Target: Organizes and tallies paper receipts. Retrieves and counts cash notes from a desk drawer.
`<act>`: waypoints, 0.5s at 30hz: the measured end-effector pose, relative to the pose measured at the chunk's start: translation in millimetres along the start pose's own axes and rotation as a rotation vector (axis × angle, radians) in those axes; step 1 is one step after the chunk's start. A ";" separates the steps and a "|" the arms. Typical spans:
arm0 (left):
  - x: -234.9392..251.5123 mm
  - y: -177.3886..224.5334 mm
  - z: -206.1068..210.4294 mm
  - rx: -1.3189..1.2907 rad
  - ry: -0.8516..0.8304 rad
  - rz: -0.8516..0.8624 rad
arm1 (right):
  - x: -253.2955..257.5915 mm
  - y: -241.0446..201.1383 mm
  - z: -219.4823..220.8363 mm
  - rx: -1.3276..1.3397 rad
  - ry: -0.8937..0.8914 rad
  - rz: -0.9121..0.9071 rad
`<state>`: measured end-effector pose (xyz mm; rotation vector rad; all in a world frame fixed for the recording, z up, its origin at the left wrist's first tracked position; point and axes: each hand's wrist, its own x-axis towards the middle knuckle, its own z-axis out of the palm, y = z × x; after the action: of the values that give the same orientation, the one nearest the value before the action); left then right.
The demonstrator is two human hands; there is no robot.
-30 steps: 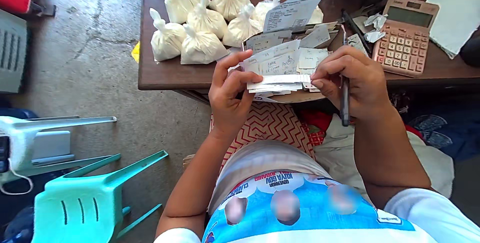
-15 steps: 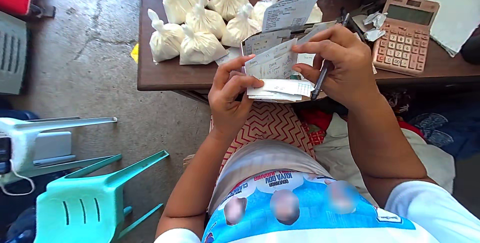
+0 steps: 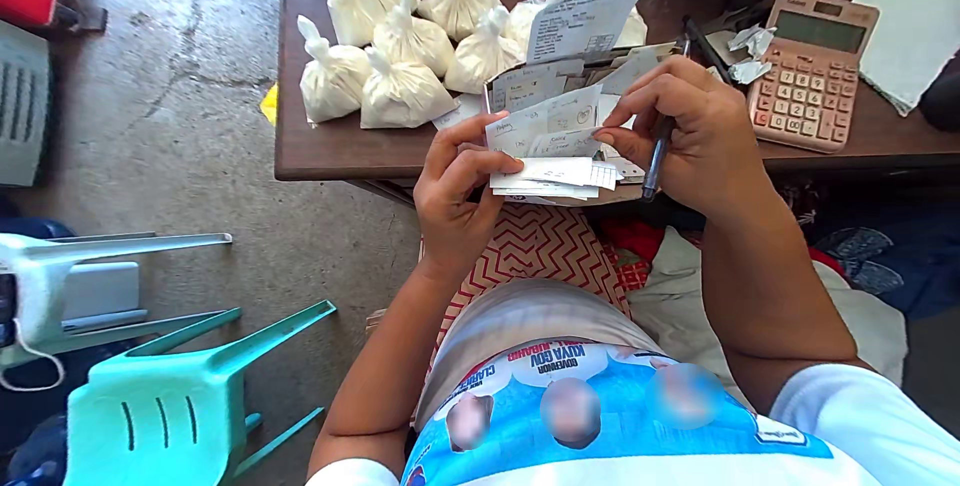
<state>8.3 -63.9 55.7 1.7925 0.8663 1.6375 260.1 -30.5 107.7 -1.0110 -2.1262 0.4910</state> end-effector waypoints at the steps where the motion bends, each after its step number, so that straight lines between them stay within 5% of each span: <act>1: -1.4 1.7 -1.4 0.006 -0.003 -0.015 | -0.7 0.4 -3.5 0.009 -0.012 0.001; 10: -11.4 0.0 -18.6 -0.011 0.127 -0.084 | 2.7 17.3 -34.0 -0.186 0.110 0.135; 15: -11.4 0.0 -20.1 -0.015 0.141 -0.080 | 23.0 23.0 -19.5 -0.240 -0.008 0.092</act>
<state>-12.2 -73.1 50.5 1.6262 0.9724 1.7304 276.3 2.4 117.2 -1.2458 -2.1897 0.2874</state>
